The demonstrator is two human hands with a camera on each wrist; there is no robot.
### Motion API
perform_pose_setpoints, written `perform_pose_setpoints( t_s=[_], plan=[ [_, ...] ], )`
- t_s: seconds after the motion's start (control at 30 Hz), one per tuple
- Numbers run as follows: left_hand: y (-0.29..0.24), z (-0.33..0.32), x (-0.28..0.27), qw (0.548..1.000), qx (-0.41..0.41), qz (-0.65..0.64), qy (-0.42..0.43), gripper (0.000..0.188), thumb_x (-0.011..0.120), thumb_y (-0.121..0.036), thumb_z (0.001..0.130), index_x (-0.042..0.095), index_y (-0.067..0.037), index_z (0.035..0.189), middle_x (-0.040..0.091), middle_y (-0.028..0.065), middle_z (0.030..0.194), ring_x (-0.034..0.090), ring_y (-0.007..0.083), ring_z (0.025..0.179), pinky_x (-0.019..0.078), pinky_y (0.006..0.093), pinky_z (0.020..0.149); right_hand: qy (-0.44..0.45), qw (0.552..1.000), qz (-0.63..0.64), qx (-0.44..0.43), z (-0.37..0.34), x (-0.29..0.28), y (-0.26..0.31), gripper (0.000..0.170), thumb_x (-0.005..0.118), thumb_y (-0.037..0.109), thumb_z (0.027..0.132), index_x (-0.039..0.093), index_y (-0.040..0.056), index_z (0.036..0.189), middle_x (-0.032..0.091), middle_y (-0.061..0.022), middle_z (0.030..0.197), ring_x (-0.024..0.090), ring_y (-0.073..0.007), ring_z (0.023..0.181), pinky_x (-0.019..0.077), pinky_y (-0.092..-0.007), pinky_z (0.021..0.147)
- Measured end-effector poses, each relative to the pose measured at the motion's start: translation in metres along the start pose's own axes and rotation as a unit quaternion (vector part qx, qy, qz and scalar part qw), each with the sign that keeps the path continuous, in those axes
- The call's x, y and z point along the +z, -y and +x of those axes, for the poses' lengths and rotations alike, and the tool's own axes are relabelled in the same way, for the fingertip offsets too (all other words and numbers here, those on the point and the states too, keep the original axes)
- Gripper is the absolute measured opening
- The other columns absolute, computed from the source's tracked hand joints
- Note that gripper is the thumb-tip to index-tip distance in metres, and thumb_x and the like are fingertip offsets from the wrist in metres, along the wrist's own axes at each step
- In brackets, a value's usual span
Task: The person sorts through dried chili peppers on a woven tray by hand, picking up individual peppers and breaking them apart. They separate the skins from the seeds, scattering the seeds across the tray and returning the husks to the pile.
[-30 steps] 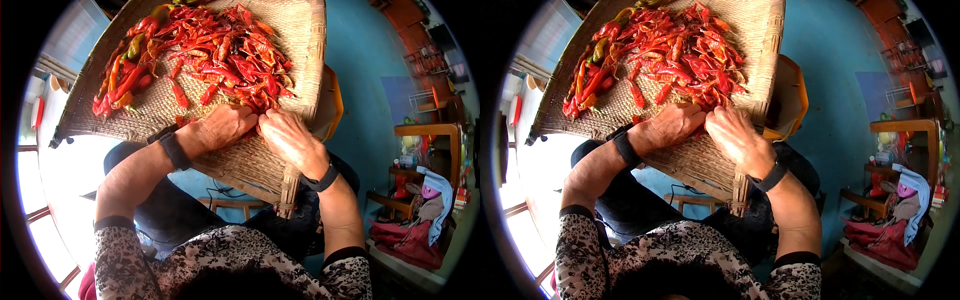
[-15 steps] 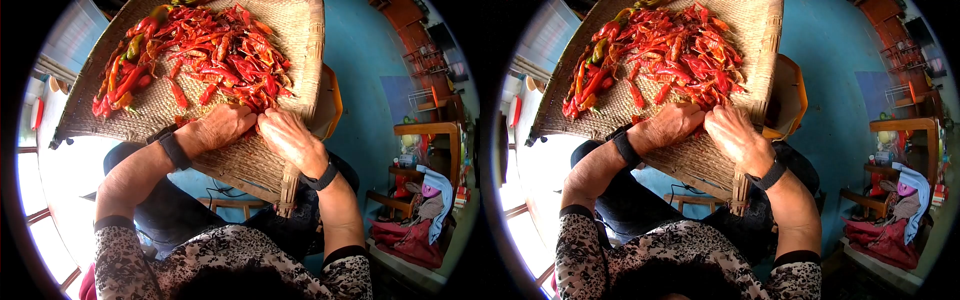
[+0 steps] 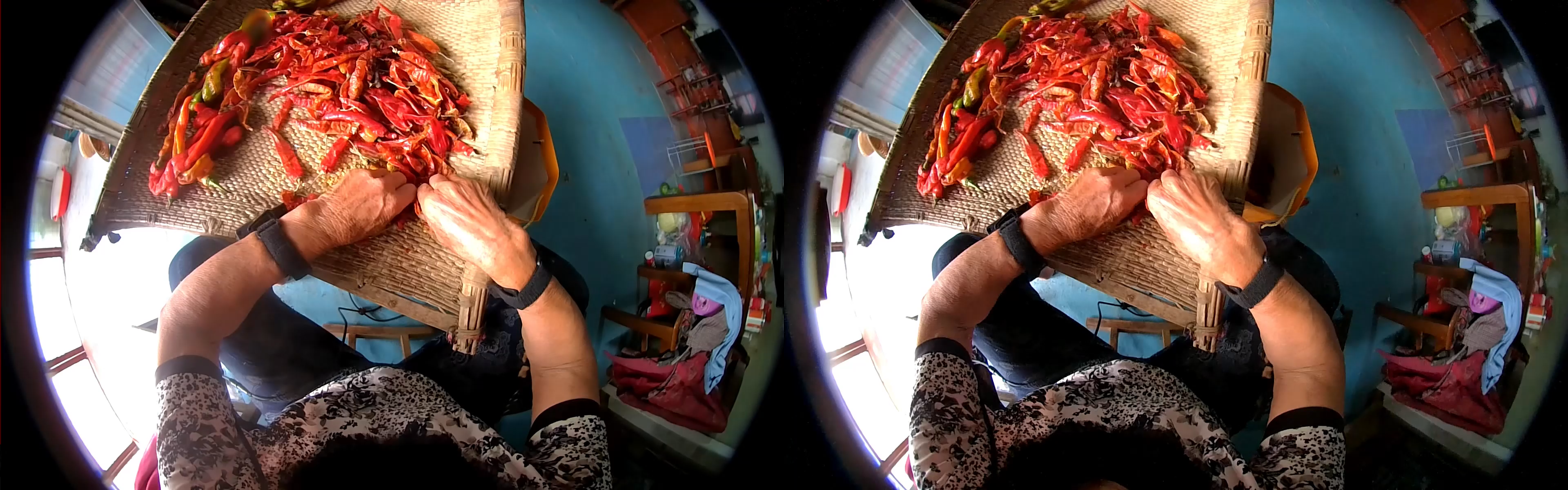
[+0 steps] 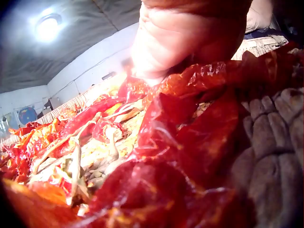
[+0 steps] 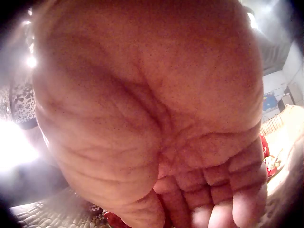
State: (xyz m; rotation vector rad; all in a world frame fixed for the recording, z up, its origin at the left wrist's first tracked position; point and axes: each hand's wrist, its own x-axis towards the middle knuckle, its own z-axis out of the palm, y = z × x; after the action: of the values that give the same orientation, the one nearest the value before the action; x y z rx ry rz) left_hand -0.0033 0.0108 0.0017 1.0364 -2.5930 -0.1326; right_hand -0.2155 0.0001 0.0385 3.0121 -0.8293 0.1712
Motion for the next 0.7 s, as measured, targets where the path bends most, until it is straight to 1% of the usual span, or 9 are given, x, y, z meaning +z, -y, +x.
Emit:
perform_pose_setpoints(
  t_s=[0.07,0.2,0.27,0.33,0.43,0.47,0.53,0.67,0.7],
  plan=[
    [0.0,0.0,-0.001,1.0,-0.001,-0.003,0.003,0.01,0.057,-0.013,0.082,0.058,-0.005,0.088,0.058,0.0092,0.082,0.064,0.0244,0.074,0.0526,0.0349,0.062,0.026,1.0,-0.006,0.01,0.0,0.001,0.0,0.028,0.061,0.014,0.085,0.056,0.0024,0.11,0.056,-0.0122,0.111,0.054,-0.029,0.109,0.0454,-0.0389,0.094],
    [0.0,0.0,0.001,0.999,-0.002,-0.03,-0.01,0.014,0.062,-0.012,0.08,0.055,-0.003,0.087,0.056,0.0104,0.079,0.062,0.0289,0.074,0.0517,0.0375,0.063,-0.026,0.999,-0.017,-0.015,-0.003,0.006,-0.002,0.026,0.057,0.012,0.086,0.055,0.0034,0.11,0.053,-0.011,0.108,0.052,-0.0271,0.109,0.0446,-0.0385,0.094],
    [0.0,0.0,-0.001,1.0,0.002,-0.003,0.01,0.011,0.056,-0.013,0.083,0.058,-0.005,0.089,0.059,0.0093,0.083,0.064,0.0242,0.076,0.053,0.0347,0.064,-0.031,0.999,-0.022,-0.019,-0.003,0.006,-0.001,0.024,0.055,0.011,0.086,0.053,0.0047,0.109,0.051,-0.01,0.105,0.05,-0.0254,0.109,0.044,-0.0384,0.093],
    [0.0,-0.001,0.0,1.0,0.006,0.001,0.002,0.01,0.056,-0.013,0.082,0.058,-0.005,0.088,0.059,0.0093,0.083,0.064,0.024,0.076,0.053,0.0345,0.064,-0.033,0.999,-0.003,-0.008,-0.004,0.001,0.001,0.029,0.06,0.014,0.087,0.056,0.0034,0.113,0.056,-0.0128,0.112,0.053,-0.0285,0.112,0.0444,-0.0391,0.096],
    [0.0,-0.001,0.0,1.0,0.003,-0.007,-0.006,0.01,0.056,-0.013,0.082,0.058,-0.005,0.087,0.059,0.0093,0.082,0.064,0.0237,0.075,0.053,0.034,0.063,-0.067,0.997,0.023,-0.011,-0.006,-0.001,0.001,0.03,0.06,0.013,0.087,0.056,0.0041,0.115,0.055,-0.0129,0.114,0.053,-0.0281,0.113,0.0437,-0.0395,0.097],
    [0.0,-0.001,-0.001,1.0,0.0,-0.02,-0.006,0.01,0.056,-0.013,0.082,0.058,-0.005,0.087,0.059,0.0093,0.081,0.064,0.0235,0.074,0.0529,0.0336,0.062,-0.068,0.997,0.024,-0.012,-0.004,-0.001,0.001,0.03,0.06,0.013,0.087,0.056,0.0041,0.115,0.055,-0.0129,0.114,0.053,-0.0281,0.113,0.0437,-0.0395,0.097],
    [0.001,-0.001,0.0,1.0,0.002,-0.013,-0.009,0.009,0.056,-0.013,0.082,0.058,-0.005,0.087,0.059,0.0092,0.081,0.064,0.0235,0.073,0.0529,0.0335,0.062,-0.008,0.999,0.032,-0.003,-0.003,-0.003,-0.001,0.03,0.06,0.013,0.086,0.056,0.0033,0.115,0.055,-0.0128,0.116,0.053,-0.0277,0.112,0.0435,-0.0394,0.097],
    [-0.001,0.0,0.0,1.0,0.005,-0.001,-0.021,0.009,0.056,-0.013,0.082,0.058,-0.006,0.085,0.059,0.0094,0.08,0.064,0.0237,0.073,0.0529,0.0338,0.062,0.001,1.0,-0.001,0.006,-0.003,0.004,0.0,0.031,0.06,0.012,0.086,0.055,0.0027,0.115,0.054,-0.0124,0.115,0.053,-0.0276,0.11,0.0436,-0.0388,0.096],
    [-0.001,-0.001,0.0,1.0,0.006,0.0,-0.022,0.009,0.056,-0.013,0.082,0.058,-0.006,0.085,0.059,0.0094,0.08,0.064,0.0237,0.073,0.0529,0.0338,0.062,-0.029,1.0,-0.005,-0.006,-0.005,0.003,0.0,0.031,0.06,0.012,0.085,0.055,0.0024,0.115,0.055,-0.0123,0.115,0.053,-0.0276,0.11,0.0436,-0.0386,0.096]
  ],
)
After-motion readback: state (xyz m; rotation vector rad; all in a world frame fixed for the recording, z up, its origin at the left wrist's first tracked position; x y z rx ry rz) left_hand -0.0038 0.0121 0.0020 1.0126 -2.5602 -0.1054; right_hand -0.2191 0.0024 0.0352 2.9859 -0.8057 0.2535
